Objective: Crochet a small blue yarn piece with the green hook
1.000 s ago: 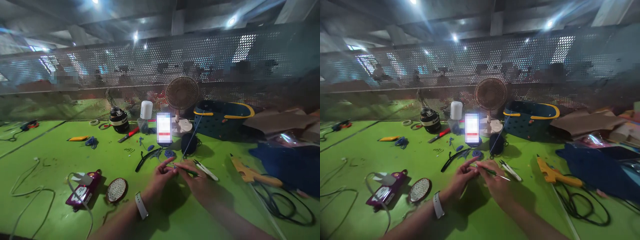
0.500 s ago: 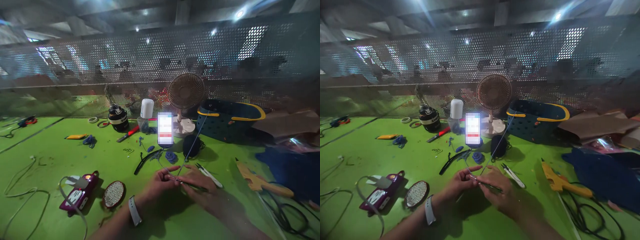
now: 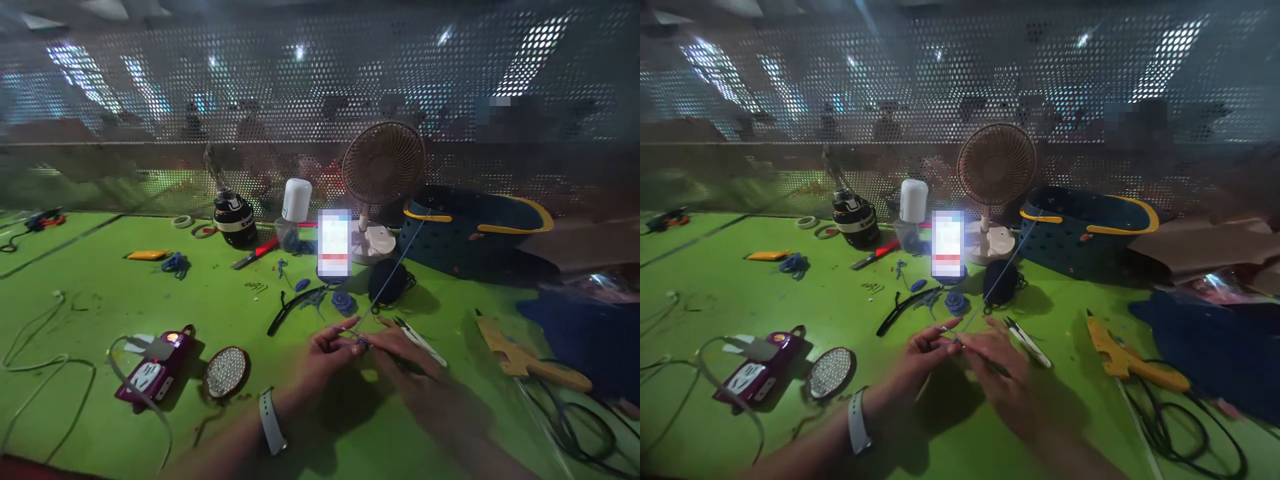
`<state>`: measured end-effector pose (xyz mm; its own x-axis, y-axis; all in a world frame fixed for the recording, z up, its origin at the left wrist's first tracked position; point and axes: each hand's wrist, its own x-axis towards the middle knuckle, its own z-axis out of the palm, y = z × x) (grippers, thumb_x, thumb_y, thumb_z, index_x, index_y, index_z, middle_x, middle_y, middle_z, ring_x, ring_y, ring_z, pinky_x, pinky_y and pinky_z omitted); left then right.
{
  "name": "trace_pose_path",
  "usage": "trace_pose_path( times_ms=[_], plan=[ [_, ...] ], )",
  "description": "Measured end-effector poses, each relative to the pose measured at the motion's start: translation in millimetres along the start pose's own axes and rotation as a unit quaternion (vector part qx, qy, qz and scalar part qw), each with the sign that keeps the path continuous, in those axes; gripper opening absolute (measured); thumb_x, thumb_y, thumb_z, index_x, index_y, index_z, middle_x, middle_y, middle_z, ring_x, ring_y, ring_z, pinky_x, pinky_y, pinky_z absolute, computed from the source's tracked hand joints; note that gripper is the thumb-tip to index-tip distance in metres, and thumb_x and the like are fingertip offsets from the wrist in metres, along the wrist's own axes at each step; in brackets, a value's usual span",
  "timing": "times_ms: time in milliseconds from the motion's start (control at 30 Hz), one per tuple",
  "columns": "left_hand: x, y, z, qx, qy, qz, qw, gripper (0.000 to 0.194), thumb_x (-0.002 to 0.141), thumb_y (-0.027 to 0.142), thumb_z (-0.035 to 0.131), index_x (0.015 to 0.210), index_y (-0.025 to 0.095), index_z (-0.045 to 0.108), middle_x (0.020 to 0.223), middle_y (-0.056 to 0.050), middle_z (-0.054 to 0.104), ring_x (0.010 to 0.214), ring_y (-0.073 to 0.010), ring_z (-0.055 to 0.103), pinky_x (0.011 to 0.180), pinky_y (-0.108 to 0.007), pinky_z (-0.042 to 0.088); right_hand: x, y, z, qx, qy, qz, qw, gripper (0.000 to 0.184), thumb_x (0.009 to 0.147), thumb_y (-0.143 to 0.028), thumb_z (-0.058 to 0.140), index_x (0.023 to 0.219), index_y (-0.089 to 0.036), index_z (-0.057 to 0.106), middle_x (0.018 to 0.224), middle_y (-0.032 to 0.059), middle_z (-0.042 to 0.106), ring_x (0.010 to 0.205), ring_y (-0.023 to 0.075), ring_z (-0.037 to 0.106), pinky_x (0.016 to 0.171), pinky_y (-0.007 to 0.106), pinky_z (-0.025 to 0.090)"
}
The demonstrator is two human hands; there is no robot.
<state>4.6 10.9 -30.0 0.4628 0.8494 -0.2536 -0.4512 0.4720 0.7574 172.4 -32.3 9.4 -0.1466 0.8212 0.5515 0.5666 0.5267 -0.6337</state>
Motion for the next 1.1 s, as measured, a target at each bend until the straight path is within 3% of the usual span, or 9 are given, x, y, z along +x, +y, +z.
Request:
trace_pose_path(
  times_ms=[100, 233, 367, 500, 600, 700, 867, 1000, 1100],
  plan=[
    [-1, 0, 0.2, 0.002, 0.018, 0.008, 1.0, 0.058, 0.061, 0.02, 0.091, 0.115, 0.018, 0.071, 0.075, -0.002, 0.078, 0.07, -0.0111, 0.068, 0.077, -0.025, 0.049, 1, -4, 0, 0.017, 0.001, 0.007, 1.0, 0.025, 0.096, -0.025, 0.052, 0.097, -0.032, 0.076, 0.093, 0.002, 0.08, 0.083, 0.0213, 0.076, 0.098, 0.042, 0.057],
    [0, -5, -0.3, 0.001, 0.031, 0.021, 0.999, 0.06, 0.059, 0.022, 0.091, 0.116, 0.019, 0.071, 0.074, -0.001, 0.077, 0.069, -0.0115, 0.067, 0.075, -0.026, 0.048, -4, 4, 13, 0.028, 0.059, 0.007, 0.998, 0.022, 0.096, -0.029, 0.054, 0.102, -0.032, 0.074, 0.091, 0.0012, 0.08, 0.081, 0.02, 0.076, 0.106, 0.045, 0.05],
    [0, -7, 0.6, -0.011, 0.025, 0.031, 0.999, 0.051, 0.064, 0.023, 0.089, 0.113, 0.019, 0.073, 0.081, -0.002, 0.077, 0.076, -0.0124, 0.067, 0.079, -0.026, 0.048, -5, 6, 13, 0.011, 0.039, 0.001, 0.999, 0.021, 0.095, -0.026, 0.057, 0.106, -0.031, 0.073, 0.097, 0.0011, 0.079, 0.088, 0.0207, 0.075, 0.107, 0.045, 0.049],
    [-4, 2, 6.5, -0.057, 0.029, -0.006, 0.998, 0.05, 0.062, 0.021, 0.089, 0.11, 0.017, 0.074, 0.084, -0.004, 0.076, 0.077, -0.0138, 0.067, 0.078, -0.026, 0.049, -6, 5, 9, 0.001, 0.007, 0.016, 1.0, 0.022, 0.092, -0.018, 0.059, 0.106, -0.029, 0.072, 0.097, 0.0016, 0.078, 0.086, 0.0202, 0.075, 0.107, 0.047, 0.048],
    [-7, 9, 10.4, -0.081, 0.052, -0.051, 0.994, 0.049, 0.063, 0.032, 0.088, 0.108, 0.016, 0.074, 0.084, -0.006, 0.076, 0.077, -0.0169, 0.069, 0.077, -0.028, 0.051, -11, 12, 14, 0.014, 0.05, -0.001, 0.999, 0.018, 0.092, -0.022, 0.059, 0.101, -0.029, 0.072, 0.091, 0.0016, 0.078, 0.08, 0.0204, 0.074, 0.108, 0.052, 0.045],
    [-6, 10, 9.4, -0.068, 0.07, -0.057, 0.994, 0.048, 0.061, 0.033, 0.09, 0.103, 0.015, 0.075, 0.084, -0.007, 0.077, 0.076, -0.0166, 0.069, 0.075, -0.028, 0.051, -14, 16, 18, 0.012, 0.079, -0.016, 0.997, 0.017, 0.093, -0.026, 0.058, 0.1, -0.029, 0.072, 0.085, 0.0007, 0.077, 0.076, 0.0204, 0.073, 0.11, 0.052, 0.043],
    [0, 5, 3.4, -0.027, 0.048, -0.008, 0.998, 0.055, 0.055, 0.022, 0.094, 0.105, 0.014, 0.073, 0.064, 0.001, 0.071, 0.06, -0.0102, 0.064, 0.066, -0.023, 0.049, -15, 14, 17, -0.039, 0.011, -0.03, 0.999, 0.022, 0.094, -0.021, 0.055, 0.107, -0.029, 0.07, 0.091, 0.0019, 0.078, 0.081, 0.0193, 0.073, 0.108, 0.046, 0.046],
    [0, 5, 2.2, -0.004, 0.02, 0.017, 1.0, 0.062, 0.06, 0.019, 0.091, 0.118, 0.014, 0.068, 0.068, -0.001, 0.074, 0.063, -0.0098, 0.066, 0.07, -0.023, 0.05, -17, 16, 17, -0.035, 0.042, -0.04, 0.998, 0.021, 0.096, -0.025, 0.052, 0.109, -0.03, 0.068, 0.095, 0.0028, 0.078, 0.085, 0.0199, 0.073, 0.108, 0.047, 0.045],
    [-1, 4, 1.3, -0.003, 0.01, 0.021, 1.0, 0.063, 0.062, 0.019, 0.09, 0.121, 0.015, 0.067, 0.069, -0.001, 0.075, 0.066, -0.0105, 0.067, 0.075, -0.025, 0.05, -16, 14, 12, -0.051, -0.002, -0.03, 0.998, 0.021, 0.096, -0.023, 0.053, 0.111, -0.029, 0.067, 0.102, 0.0041, 0.077, 0.094, 0.0205, 0.072, 0.108, 0.047, 0.045]
  ],
)
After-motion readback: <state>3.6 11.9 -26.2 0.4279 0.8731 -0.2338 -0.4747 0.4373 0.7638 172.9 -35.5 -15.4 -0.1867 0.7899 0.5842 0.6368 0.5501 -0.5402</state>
